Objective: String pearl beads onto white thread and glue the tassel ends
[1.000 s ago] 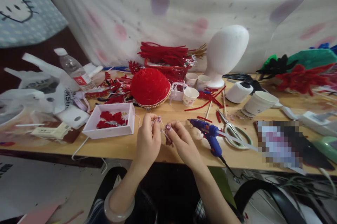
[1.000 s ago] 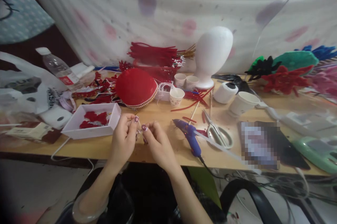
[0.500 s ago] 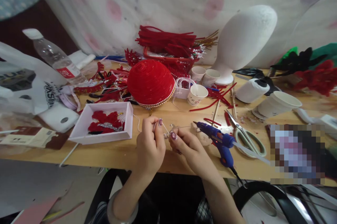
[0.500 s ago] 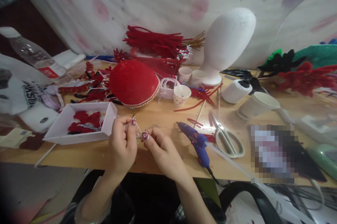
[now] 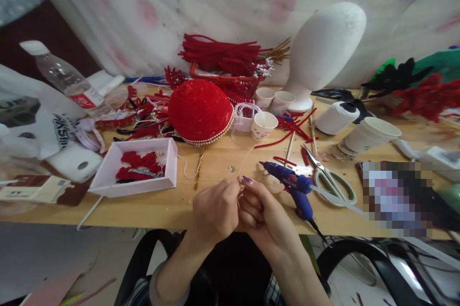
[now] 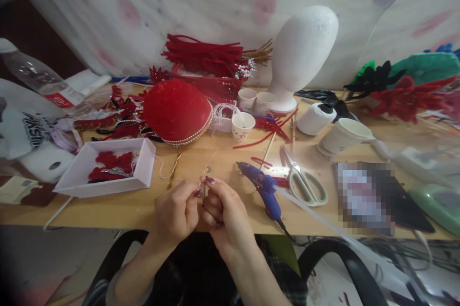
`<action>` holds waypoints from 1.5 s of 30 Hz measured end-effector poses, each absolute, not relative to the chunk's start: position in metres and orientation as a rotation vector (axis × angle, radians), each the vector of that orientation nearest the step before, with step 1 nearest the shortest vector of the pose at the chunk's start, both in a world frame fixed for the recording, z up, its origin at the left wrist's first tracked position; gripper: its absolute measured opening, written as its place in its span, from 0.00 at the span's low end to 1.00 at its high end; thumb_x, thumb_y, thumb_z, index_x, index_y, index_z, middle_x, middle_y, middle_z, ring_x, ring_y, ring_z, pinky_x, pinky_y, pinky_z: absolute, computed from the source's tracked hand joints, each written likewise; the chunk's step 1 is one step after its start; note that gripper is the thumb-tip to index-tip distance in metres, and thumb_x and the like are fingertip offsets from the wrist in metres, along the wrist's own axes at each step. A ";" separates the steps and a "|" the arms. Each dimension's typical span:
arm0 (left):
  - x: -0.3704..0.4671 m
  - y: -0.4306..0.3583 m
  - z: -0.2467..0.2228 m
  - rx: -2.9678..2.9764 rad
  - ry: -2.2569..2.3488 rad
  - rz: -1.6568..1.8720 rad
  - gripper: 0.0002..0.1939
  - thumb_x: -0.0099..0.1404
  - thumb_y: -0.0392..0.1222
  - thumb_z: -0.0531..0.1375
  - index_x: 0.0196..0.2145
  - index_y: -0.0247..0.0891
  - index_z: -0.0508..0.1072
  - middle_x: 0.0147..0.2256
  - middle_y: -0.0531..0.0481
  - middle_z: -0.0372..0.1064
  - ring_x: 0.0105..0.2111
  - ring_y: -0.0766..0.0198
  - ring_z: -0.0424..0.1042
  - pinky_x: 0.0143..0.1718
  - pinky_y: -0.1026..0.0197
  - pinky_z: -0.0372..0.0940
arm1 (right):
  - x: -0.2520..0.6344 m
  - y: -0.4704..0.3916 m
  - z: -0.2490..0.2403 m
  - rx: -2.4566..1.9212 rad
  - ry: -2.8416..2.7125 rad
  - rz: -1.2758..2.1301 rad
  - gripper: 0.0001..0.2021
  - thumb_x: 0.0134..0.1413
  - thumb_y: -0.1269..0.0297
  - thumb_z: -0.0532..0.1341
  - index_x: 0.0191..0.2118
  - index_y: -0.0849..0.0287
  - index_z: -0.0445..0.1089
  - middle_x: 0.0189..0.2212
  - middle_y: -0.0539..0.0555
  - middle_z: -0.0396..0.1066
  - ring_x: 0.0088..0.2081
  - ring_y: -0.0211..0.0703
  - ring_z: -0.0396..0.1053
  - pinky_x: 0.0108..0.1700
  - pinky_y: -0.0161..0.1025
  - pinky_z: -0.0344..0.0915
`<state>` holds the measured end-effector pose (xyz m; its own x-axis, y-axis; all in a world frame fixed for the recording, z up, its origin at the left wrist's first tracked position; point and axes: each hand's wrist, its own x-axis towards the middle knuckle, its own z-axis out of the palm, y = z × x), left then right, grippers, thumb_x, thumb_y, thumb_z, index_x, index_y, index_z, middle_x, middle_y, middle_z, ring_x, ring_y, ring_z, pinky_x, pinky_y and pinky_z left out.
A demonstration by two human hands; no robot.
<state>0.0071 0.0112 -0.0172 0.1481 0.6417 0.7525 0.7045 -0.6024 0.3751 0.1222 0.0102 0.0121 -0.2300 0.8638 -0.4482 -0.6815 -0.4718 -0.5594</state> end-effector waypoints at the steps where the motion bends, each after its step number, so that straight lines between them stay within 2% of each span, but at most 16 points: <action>1: 0.007 0.010 -0.017 -2.357 -1.300 -1.461 0.10 0.67 0.29 0.50 0.38 0.41 0.69 0.24 0.50 0.75 0.21 0.62 0.74 0.23 0.64 0.62 | 0.124 0.010 0.011 -0.920 -0.316 1.843 0.21 0.38 0.59 0.74 0.19 0.57 0.59 0.12 0.36 0.41 0.16 0.25 0.32 0.16 0.29 0.34; 5: 0.003 0.005 -0.010 -2.466 -1.187 -1.393 0.10 0.68 0.28 0.51 0.41 0.39 0.68 0.26 0.49 0.76 0.23 0.62 0.75 0.26 0.64 0.65 | 0.131 0.008 0.008 -1.009 -0.436 1.760 0.12 0.38 0.60 0.72 0.22 0.59 0.69 0.12 0.38 0.50 0.16 0.26 0.42 0.18 0.29 0.42; 7: 0.000 0.001 -0.003 -2.555 -1.224 -1.350 0.09 0.69 0.29 0.51 0.41 0.38 0.68 0.27 0.49 0.77 0.24 0.63 0.76 0.27 0.64 0.66 | 0.134 0.007 0.007 -1.038 -0.487 1.740 0.11 0.37 0.61 0.72 0.23 0.60 0.72 0.13 0.41 0.55 0.17 0.27 0.47 0.19 0.29 0.45; 12: -0.008 -0.005 0.008 -2.765 -1.348 -1.378 0.08 0.70 0.29 0.54 0.40 0.38 0.70 0.30 0.51 0.78 0.26 0.65 0.76 0.29 0.66 0.66 | 0.140 0.004 -0.001 -1.113 -0.603 1.725 0.11 0.36 0.61 0.73 0.21 0.62 0.74 0.12 0.43 0.57 0.17 0.28 0.49 0.20 0.29 0.45; 16: -0.011 -0.006 0.009 -2.712 -1.474 -1.479 0.06 0.68 0.29 0.56 0.39 0.38 0.71 0.28 0.53 0.77 0.21 0.70 0.71 0.24 0.68 0.62 | 0.145 0.005 -0.007 -1.159 -0.719 1.738 0.10 0.35 0.64 0.76 0.23 0.63 0.78 0.14 0.46 0.64 0.18 0.28 0.53 0.20 0.28 0.47; 21: -0.015 -0.004 0.013 -2.605 -1.606 -1.562 0.06 0.68 0.29 0.58 0.36 0.38 0.73 0.26 0.56 0.74 0.18 0.72 0.64 0.22 0.69 0.59 | 0.153 0.007 -0.009 -1.067 -1.042 1.703 0.10 0.45 0.58 0.75 0.28 0.60 0.82 0.17 0.48 0.68 0.20 0.30 0.58 0.22 0.29 0.53; 24: -0.019 -0.002 0.018 -2.605 -1.625 -1.596 0.06 0.67 0.29 0.59 0.35 0.38 0.73 0.25 0.57 0.73 0.19 0.72 0.63 0.23 0.69 0.59 | 0.157 0.010 -0.006 -0.973 -1.142 1.687 0.08 0.49 0.57 0.73 0.30 0.56 0.84 0.21 0.50 0.73 0.21 0.32 0.62 0.25 0.31 0.59; 28: -0.022 0.001 0.022 -2.688 -1.647 -1.615 0.07 0.67 0.28 0.58 0.35 0.37 0.73 0.26 0.57 0.72 0.21 0.72 0.64 0.24 0.69 0.59 | 0.157 0.017 -0.001 -0.882 -1.207 1.677 0.05 0.52 0.59 0.73 0.31 0.54 0.84 0.21 0.49 0.74 0.22 0.33 0.65 0.26 0.31 0.62; 34: -0.020 0.013 0.027 -2.754 -1.533 -1.598 0.08 0.67 0.28 0.59 0.34 0.36 0.77 0.29 0.52 0.70 0.27 0.69 0.69 0.27 0.67 0.60 | 0.154 0.022 -0.003 -0.915 -1.121 1.690 0.09 0.45 0.62 0.76 0.27 0.58 0.78 0.20 0.47 0.71 0.22 0.33 0.62 0.26 0.31 0.59; 37: -0.022 0.025 0.039 -2.853 -1.470 -1.406 0.08 0.67 0.29 0.61 0.35 0.37 0.80 0.28 0.53 0.71 0.26 0.68 0.70 0.28 0.65 0.60 | 0.154 0.022 -0.008 -0.903 -1.090 1.738 0.11 0.49 0.59 0.74 0.26 0.59 0.74 0.19 0.46 0.68 0.22 0.33 0.61 0.26 0.32 0.58; 41: -0.031 0.039 0.065 -3.010 -1.397 -0.915 0.09 0.67 0.34 0.62 0.32 0.40 0.82 0.25 0.54 0.71 0.25 0.65 0.70 0.26 0.61 0.56 | 0.157 0.021 -0.006 -0.859 -1.160 1.802 0.13 0.55 0.56 0.70 0.29 0.60 0.72 0.21 0.47 0.68 0.25 0.35 0.62 0.29 0.33 0.59; 45: -0.037 0.052 0.094 -3.084 -1.305 -0.579 0.08 0.64 0.31 0.63 0.30 0.40 0.81 0.26 0.55 0.76 0.27 0.63 0.72 0.26 0.60 0.54 | 0.159 0.020 0.006 -0.906 -1.264 1.921 0.15 0.57 0.53 0.68 0.31 0.60 0.71 0.23 0.47 0.68 0.26 0.34 0.62 0.31 0.33 0.58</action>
